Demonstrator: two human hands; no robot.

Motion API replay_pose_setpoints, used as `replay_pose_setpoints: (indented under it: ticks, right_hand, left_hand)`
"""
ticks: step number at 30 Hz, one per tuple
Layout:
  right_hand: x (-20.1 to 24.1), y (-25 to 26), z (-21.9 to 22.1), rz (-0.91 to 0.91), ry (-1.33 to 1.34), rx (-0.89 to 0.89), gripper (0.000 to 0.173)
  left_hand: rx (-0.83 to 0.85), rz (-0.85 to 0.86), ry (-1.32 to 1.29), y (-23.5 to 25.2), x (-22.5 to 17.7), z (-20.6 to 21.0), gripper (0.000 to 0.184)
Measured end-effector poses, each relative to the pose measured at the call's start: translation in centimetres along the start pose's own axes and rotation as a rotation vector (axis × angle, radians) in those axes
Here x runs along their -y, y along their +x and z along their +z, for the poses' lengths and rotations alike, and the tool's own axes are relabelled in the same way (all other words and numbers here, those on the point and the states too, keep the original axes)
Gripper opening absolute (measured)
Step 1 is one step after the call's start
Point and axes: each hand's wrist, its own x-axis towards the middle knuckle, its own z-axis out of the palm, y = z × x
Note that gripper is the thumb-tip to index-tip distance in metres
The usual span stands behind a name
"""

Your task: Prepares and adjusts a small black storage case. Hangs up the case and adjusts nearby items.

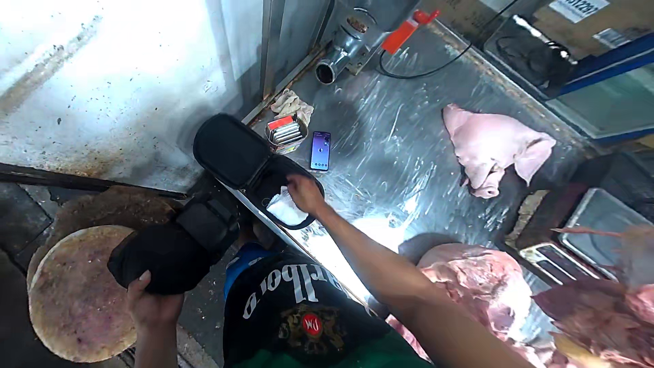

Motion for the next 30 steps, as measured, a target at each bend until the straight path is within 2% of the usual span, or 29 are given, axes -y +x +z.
replay_pose_setpoints:
  ticks: [3,4,6,9,12,15,18,19,21,24,27,28,30]
  right_hand:
    - [-4.4,-3.1,3.4,0.285,-0.128,0.103,0.071]
    - [-4.6,-3.5,4.1,0.323,-0.159,0.098,0.074]
    - [-4.1,-3.7,4.3,0.359,-0.157,0.111,0.063]
    - [-3.4,-3.6,3.5,0.369,0.077,0.099,0.049]
    - [-3.4,-3.8,2.8,0.405,0.278,-0.021,0.055]
    - [-4.8,-3.8,3.7,0.525,0.358,-0.008,0.066]
    - [-4.0,-4.4,3.1,0.607,0.166,-0.01,0.074]
    - [-3.1,-4.8,2.7,0.582,0.058,-0.038,0.076]
    - [-1.7,-5.0,2.3,0.447,-0.106,-0.09,0.07]
    - [0.0,-3.9,3.3,0.23,-0.213,0.053,0.058]
    - [0.0,-2.1,5.9,0.254,-0.34,0.154,0.078]
    - [-0.3,-1.6,6.5,0.281,-0.354,0.131,0.079]
    - [-0.1,-1.2,6.6,0.327,-0.33,0.09,0.07]
  left_hand:
    - [0.071,-0.028,0.03,2.2,-1.1,2.1,0.04]
    - [0.11,-0.036,0.048,2.9,-1.4,2.9,0.041]
    - [0.192,-0.04,0.081,4.2,-1.7,4.2,0.041]
    - [0.243,-0.057,0.075,4.9,-2.2,5.5,0.037]
    - [0.247,-0.066,0.068,4.5,-2.7,5.9,0.037]
    - [0.237,-0.054,0.018,3.5,-2.4,5.2,0.035]
    - [0.193,-0.041,-0.008,2.8,-1.9,4.2,0.035]
    - [0.175,-0.044,-0.017,2.4,-1.7,4.0,0.035]
    - [0.156,-0.046,-0.044,1.9,-1.3,3.8,0.034]
    - [0.141,-0.053,-0.062,1.7,-0.8,4.0,0.036]
    - [0.133,-0.061,-0.036,1.6,-1.1,4.9,0.035]
    - [0.145,-0.058,-0.035,1.5,-1.2,5.1,0.035]
    - [0.172,-0.032,-0.03,1.5,-1.7,5.1,0.033]
